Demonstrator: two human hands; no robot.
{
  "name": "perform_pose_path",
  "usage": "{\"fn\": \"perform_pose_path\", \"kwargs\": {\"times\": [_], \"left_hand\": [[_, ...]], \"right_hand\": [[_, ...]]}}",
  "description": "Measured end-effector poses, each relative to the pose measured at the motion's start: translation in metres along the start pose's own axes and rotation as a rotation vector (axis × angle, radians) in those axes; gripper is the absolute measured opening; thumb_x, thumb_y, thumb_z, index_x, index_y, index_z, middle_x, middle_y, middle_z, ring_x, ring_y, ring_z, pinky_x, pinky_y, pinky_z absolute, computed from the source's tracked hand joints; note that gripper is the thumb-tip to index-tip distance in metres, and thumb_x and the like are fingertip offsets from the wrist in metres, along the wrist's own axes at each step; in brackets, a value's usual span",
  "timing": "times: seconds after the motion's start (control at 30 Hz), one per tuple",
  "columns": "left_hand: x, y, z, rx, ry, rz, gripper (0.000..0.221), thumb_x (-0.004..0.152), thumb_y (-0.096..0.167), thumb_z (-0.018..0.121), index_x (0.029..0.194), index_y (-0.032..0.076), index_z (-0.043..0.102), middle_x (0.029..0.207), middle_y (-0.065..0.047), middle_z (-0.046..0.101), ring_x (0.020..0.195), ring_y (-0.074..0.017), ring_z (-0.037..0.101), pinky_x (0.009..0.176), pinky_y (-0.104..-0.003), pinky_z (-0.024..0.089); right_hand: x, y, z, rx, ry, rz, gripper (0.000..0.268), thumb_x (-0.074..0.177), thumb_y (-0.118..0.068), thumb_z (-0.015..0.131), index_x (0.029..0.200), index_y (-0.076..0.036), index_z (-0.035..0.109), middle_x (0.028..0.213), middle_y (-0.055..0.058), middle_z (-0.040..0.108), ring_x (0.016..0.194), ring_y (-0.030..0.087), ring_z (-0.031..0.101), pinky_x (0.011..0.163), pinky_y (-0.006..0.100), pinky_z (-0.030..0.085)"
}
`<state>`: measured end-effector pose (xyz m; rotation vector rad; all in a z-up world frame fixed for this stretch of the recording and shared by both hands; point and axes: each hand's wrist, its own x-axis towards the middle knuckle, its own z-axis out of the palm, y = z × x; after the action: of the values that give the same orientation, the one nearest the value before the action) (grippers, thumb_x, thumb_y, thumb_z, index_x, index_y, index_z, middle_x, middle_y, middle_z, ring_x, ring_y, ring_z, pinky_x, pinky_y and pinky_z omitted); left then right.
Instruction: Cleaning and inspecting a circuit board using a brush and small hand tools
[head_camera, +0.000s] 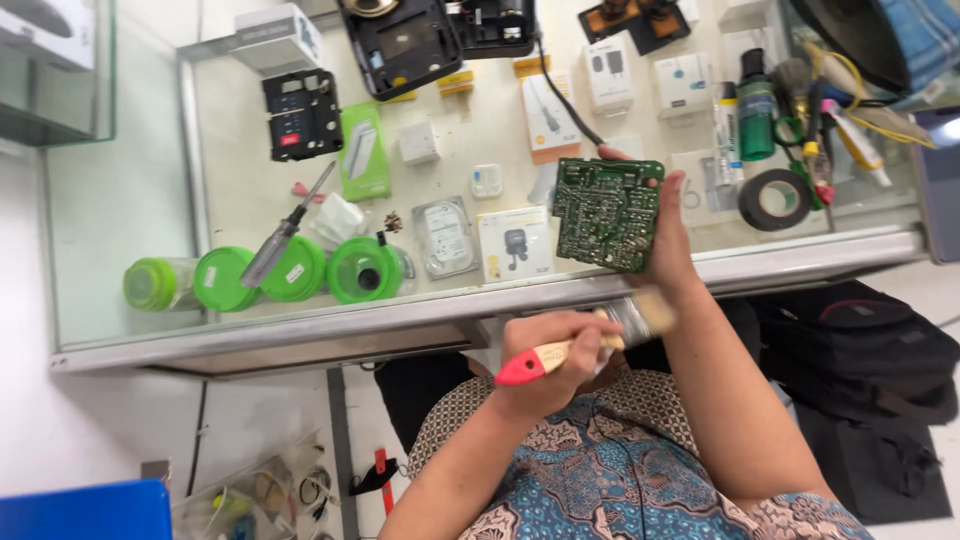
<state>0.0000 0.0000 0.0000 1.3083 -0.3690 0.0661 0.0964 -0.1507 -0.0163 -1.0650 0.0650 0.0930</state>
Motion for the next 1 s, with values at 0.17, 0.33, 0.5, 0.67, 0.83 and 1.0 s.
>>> {"fn": "perform_pose_path", "kwargs": {"times": [0.17, 0.33, 0.5, 0.67, 0.83, 1.0], "left_hand": [[-0.004, 0.004, -0.015, 0.060, -0.104, -0.097, 0.023, 0.096, 0.028, 0.069, 0.109, 0.011, 0.079, 0.082, -0.008, 0.075, 0.072, -0.0142, 0.071, 0.069, -0.027, 0.058], [-0.005, -0.022, -0.075, 0.211, -0.015, -0.054, 0.030, 0.093, 0.015, 0.070, 0.121, 0.007, 0.074, 0.089, -0.011, 0.074, 0.080, -0.0204, 0.072, 0.078, -0.037, 0.060], [0.020, -0.020, -0.132, 1.443, -0.071, 0.236, 0.048, 0.090, 0.012, 0.063, 0.138, 0.012, 0.058, 0.100, -0.009, 0.062, 0.090, -0.0275, 0.063, 0.075, -0.039, 0.057], [0.036, -0.010, -0.142, 1.403, -0.276, 0.290, 0.052, 0.087, 0.015, 0.058, 0.139, 0.017, 0.058, 0.104, -0.006, 0.063, 0.095, -0.0261, 0.063, 0.077, -0.037, 0.055], [0.044, -0.013, -0.145, 1.507, -0.314, 0.394, 0.057, 0.081, 0.019, 0.054, 0.136, 0.024, 0.065, 0.105, 0.001, 0.063, 0.094, -0.0215, 0.062, 0.075, -0.035, 0.050], [0.043, -0.019, -0.158, 1.624, -0.226, 0.477, 0.063, 0.079, 0.018, 0.053, 0.141, 0.025, 0.066, 0.103, 0.002, 0.060, 0.087, -0.0202, 0.058, 0.074, -0.034, 0.047]], "right_hand": [[0.007, 0.010, -0.014, 0.033, -0.010, -0.005, 0.097, 0.088, -0.080, 0.028, 0.153, -0.010, 0.046, 0.139, 0.020, 0.061, 0.124, 0.030, 0.064, 0.108, 0.052, 0.054], [0.015, 0.021, -0.027, 0.071, -0.016, -0.014, 0.100, 0.087, -0.081, 0.028, 0.154, -0.009, 0.044, 0.142, 0.020, 0.058, 0.127, 0.033, 0.062, 0.110, 0.055, 0.052], [0.011, 0.013, -0.021, 0.131, 0.019, 0.023, 0.098, 0.086, -0.081, 0.030, 0.153, -0.011, 0.046, 0.144, 0.018, 0.058, 0.133, 0.035, 0.059, 0.113, 0.057, 0.049], [0.017, 0.026, -0.031, 0.200, 0.011, 0.025, 0.098, 0.087, -0.082, 0.032, 0.154, -0.011, 0.045, 0.145, 0.022, 0.056, 0.135, 0.040, 0.056, 0.113, 0.062, 0.047], [0.017, 0.028, -0.028, 0.222, -0.013, -0.005, 0.095, 0.093, -0.081, 0.030, 0.154, -0.009, 0.046, 0.143, 0.025, 0.057, 0.133, 0.041, 0.057, 0.108, 0.061, 0.049], [0.013, 0.026, -0.021, 0.231, -0.021, 0.001, 0.093, 0.097, -0.078, 0.026, 0.154, -0.008, 0.046, 0.143, 0.026, 0.058, 0.131, 0.040, 0.059, 0.105, 0.061, 0.050]]}}
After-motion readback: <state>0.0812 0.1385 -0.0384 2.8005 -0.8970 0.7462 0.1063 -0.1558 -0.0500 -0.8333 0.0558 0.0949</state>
